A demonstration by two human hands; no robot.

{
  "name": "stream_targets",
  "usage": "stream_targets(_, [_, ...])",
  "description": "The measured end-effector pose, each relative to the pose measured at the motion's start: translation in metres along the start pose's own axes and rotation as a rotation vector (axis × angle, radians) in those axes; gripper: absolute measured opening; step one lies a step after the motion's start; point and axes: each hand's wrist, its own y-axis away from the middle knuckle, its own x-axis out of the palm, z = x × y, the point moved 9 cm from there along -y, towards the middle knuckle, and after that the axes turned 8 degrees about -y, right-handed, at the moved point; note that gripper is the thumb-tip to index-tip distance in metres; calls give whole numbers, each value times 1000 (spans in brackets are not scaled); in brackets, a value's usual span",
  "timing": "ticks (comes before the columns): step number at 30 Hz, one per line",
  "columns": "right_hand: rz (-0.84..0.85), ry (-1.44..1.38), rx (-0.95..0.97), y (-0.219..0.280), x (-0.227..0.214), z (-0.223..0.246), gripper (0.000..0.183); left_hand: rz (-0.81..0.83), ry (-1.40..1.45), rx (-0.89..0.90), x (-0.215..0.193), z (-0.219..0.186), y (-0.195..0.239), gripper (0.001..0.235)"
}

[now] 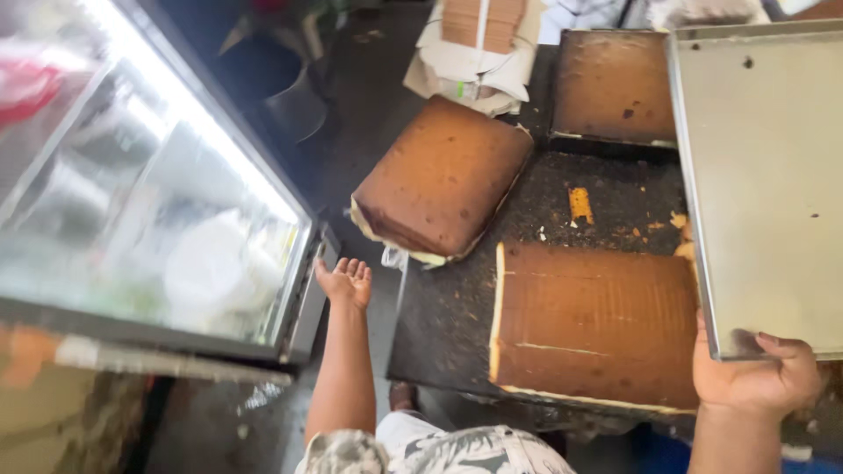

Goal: The person slices a large loaf of bread into square pieces and places them one by one onto a rectangular metal tray.

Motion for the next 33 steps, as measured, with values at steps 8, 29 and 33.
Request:
stream_targets(8, [-13, 71, -128, 87, -23, -33, 53, 411, 75, -168, 140, -1, -50, 96])
stream_targets(29, [-705, 803, -50, 147, -178, 10, 58, 617, -108, -490, 287, 165, 10, 69])
stream_targets(33, [-767, 1041, 321, 112, -210, 23, 56, 590, -88, -482, 300, 165, 14, 71])
